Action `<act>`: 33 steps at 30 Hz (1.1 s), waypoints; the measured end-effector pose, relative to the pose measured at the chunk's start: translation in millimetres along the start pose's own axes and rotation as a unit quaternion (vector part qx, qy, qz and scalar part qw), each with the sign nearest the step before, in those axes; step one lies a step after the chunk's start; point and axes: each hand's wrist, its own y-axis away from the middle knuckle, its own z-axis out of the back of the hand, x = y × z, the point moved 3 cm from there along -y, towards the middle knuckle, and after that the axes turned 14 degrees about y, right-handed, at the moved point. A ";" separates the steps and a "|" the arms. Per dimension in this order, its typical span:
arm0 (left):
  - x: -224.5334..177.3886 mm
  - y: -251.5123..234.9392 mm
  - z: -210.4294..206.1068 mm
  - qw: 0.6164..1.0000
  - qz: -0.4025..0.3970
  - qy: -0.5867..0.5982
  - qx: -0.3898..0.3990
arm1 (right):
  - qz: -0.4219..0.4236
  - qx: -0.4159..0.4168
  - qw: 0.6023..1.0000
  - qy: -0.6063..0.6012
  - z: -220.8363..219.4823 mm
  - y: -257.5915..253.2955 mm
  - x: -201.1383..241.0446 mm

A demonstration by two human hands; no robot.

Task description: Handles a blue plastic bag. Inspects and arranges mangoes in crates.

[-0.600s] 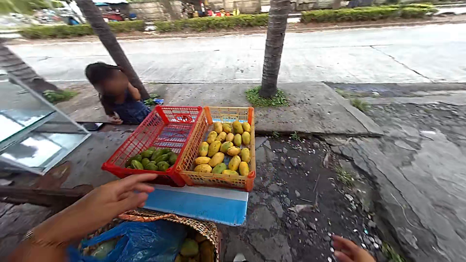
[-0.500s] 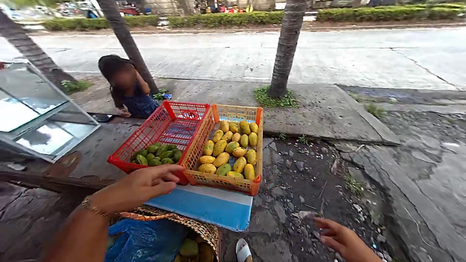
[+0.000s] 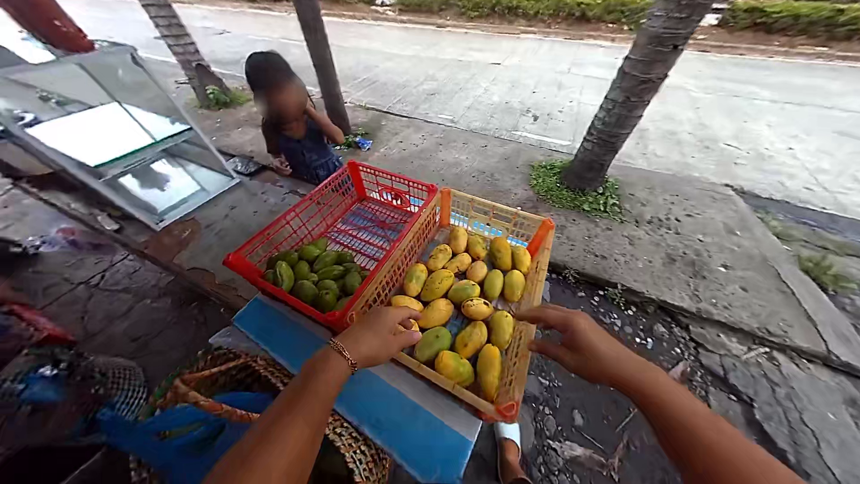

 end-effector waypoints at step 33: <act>23.9 -100.0 -39.4 0.921 0.354 -0.103 -0.122 | 0.200 0.320 0.924 0.062 -80.9 -174.0 -32.6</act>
